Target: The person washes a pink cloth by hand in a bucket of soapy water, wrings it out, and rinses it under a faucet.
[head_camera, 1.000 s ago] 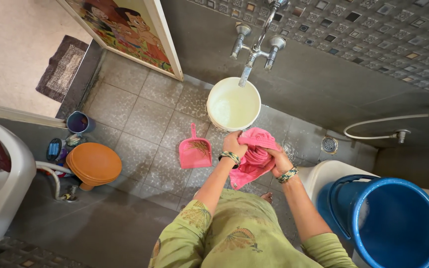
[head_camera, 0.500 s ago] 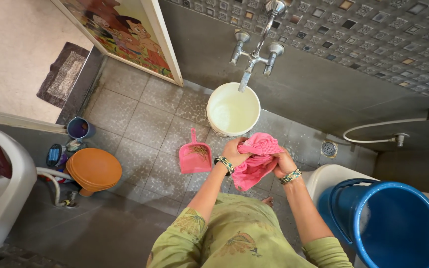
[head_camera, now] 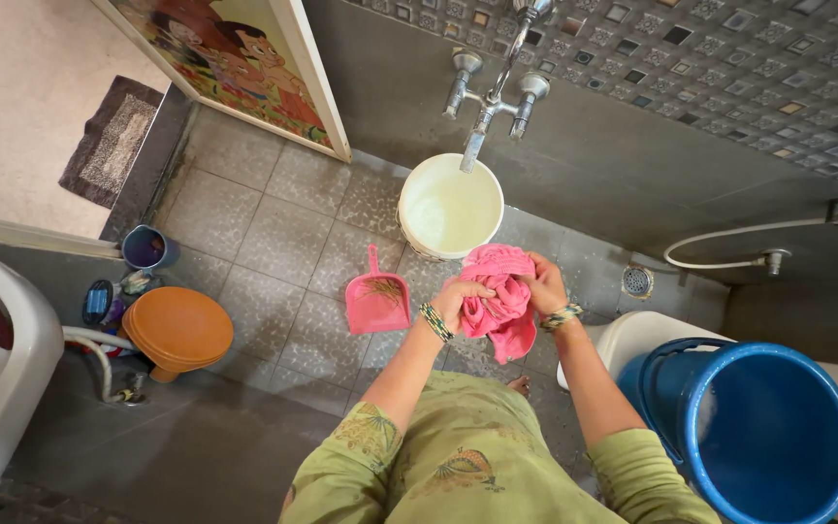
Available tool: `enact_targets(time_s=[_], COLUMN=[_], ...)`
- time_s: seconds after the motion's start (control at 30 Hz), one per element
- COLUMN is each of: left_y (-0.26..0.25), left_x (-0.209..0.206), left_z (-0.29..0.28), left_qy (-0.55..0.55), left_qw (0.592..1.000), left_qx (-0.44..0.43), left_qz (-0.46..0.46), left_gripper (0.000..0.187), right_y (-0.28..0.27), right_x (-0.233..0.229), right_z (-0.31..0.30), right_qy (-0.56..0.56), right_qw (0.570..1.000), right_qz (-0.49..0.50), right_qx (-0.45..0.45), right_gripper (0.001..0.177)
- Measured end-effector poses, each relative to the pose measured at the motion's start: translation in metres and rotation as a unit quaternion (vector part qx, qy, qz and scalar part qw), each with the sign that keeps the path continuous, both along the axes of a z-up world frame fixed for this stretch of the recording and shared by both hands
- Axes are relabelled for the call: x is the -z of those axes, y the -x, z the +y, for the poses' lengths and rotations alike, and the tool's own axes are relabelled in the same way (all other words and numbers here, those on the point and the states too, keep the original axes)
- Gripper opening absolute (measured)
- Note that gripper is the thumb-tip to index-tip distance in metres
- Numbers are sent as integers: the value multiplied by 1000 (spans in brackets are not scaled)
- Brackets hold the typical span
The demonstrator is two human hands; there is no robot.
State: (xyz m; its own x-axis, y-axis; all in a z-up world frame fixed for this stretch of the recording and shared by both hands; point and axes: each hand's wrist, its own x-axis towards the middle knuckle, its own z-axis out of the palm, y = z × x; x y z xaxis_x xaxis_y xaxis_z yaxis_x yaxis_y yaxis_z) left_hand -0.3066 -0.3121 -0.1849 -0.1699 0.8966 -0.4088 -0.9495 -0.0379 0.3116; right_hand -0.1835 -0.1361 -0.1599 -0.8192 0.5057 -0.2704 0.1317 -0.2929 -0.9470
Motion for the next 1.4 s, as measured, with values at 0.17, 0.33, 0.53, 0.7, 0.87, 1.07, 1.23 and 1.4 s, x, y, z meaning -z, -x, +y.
enact_targets(time_s=[0.17,0.33,0.53,0.7,0.87,1.07,1.23,1.4], left_y=[10,18,22,48,70,51,-17,-55], left_x=[17,-6,-31,-39,-41,-29,53,95], left_z=[-6,-12,-2,1,25,48,34,77], left_qy=[-3,-24,27,162,253,296,457,283], left_qw=[999,999,989,883,747,672,820,957], left_qx=[25,-17,34,125,111,-160,-57,67], left_qz=[-44,-45,139,422,604,660,339,3], left_gripper=[30,36,42,63,84,109,122,73], right_y=[-4,-24,-13,-26,-37,-14,-5,-30], right_x=[-54,-67,-71,-149,-238,-310,-358,-364], right_z=[-11,-36,-51,-26,-20,-47,-62,-58], right_qy=[-343,-127,-252,-383,-249,-27,-1,-21], right_qw=[925,982,951,901,950,975,971,945], right_qz=[-130,-37,-114,-43,-21,121,142,230], right_qx=[99,137,135,200,189,184,193,231], right_gripper=[44,19,20,23,22,20,18,4])
